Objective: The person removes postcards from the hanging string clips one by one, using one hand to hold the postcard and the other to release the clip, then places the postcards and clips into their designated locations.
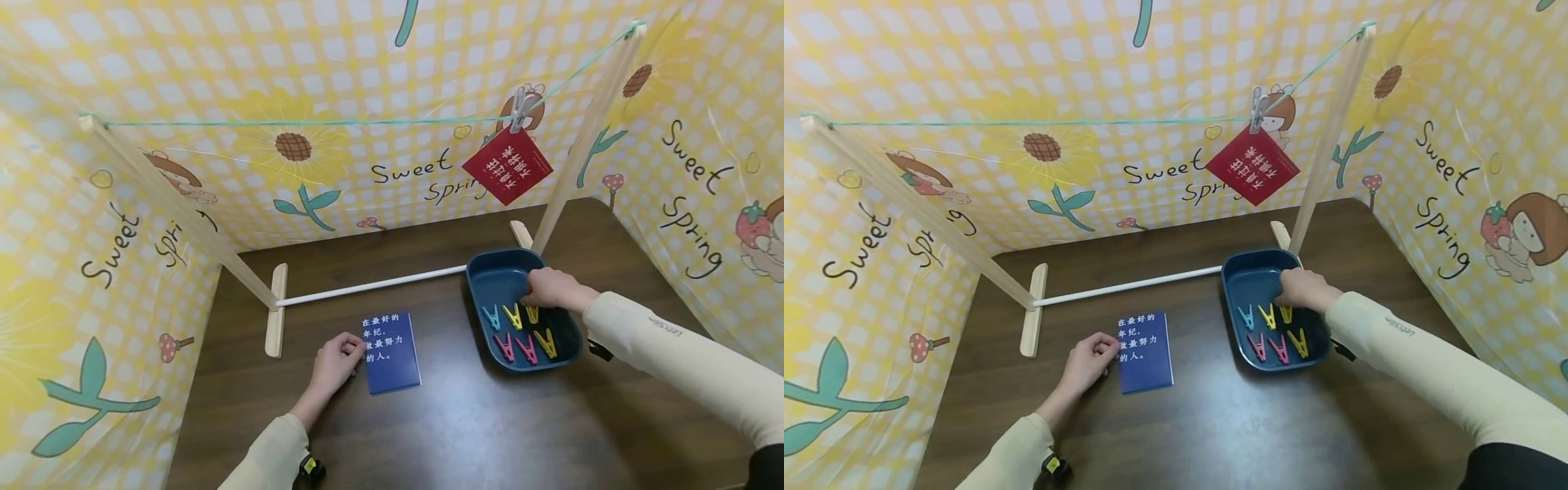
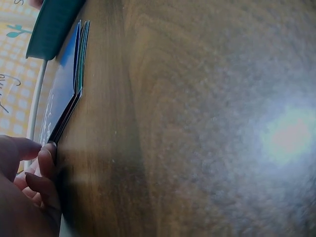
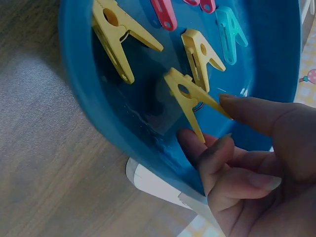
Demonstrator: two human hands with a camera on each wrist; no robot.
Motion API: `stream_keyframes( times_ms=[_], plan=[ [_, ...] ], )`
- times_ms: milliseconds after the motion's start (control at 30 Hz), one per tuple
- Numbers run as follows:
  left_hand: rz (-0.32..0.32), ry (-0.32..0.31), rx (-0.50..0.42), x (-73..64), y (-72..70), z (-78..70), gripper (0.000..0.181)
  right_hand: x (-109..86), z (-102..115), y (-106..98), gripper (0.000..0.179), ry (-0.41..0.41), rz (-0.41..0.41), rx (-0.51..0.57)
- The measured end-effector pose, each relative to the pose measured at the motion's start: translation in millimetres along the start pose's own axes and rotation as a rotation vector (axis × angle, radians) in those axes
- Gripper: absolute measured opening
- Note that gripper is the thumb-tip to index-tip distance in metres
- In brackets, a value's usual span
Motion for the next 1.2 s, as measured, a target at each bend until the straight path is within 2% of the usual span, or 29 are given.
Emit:
stream_keyframes(
  times_ms=[233, 600, 900, 1200],
  plan=[
    [0.009, 0.023, -0.014, 0.3, 2.6, -3.9, 0.013, 0.3, 0.7, 2.5, 0.025, 0.031, 0.027, 0.014],
    [0.037, 0.001, -0.014, -0.5, 6.5, -2.2, 0.011, 3.7, -1.4, 10.1, 0.025, 0.051, 0.061, -0.003],
    [0.027, 0.004, -0.021, -0.8, 0.2, -5.1, 0.010, 9.8, 1.2, 12.6, 0.028, 0.052, 0.078, 0.014],
    [0.031, -0.005, -0.009, -1.7, 0.1, -1.6, 0.010, 15.4, 0.6, 19.5, 0.028, 0.064, 0.094, -0.010]
  ],
)
Point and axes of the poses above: each hand's wrist, its own x-axis towards the middle knuckle, its own y-axis out of the palm, z = x × y, the point moved 9 cm from there along x, towards the middle knuckle, and after that the axes turned 8 degrees about -z, right-handed, at the moved point
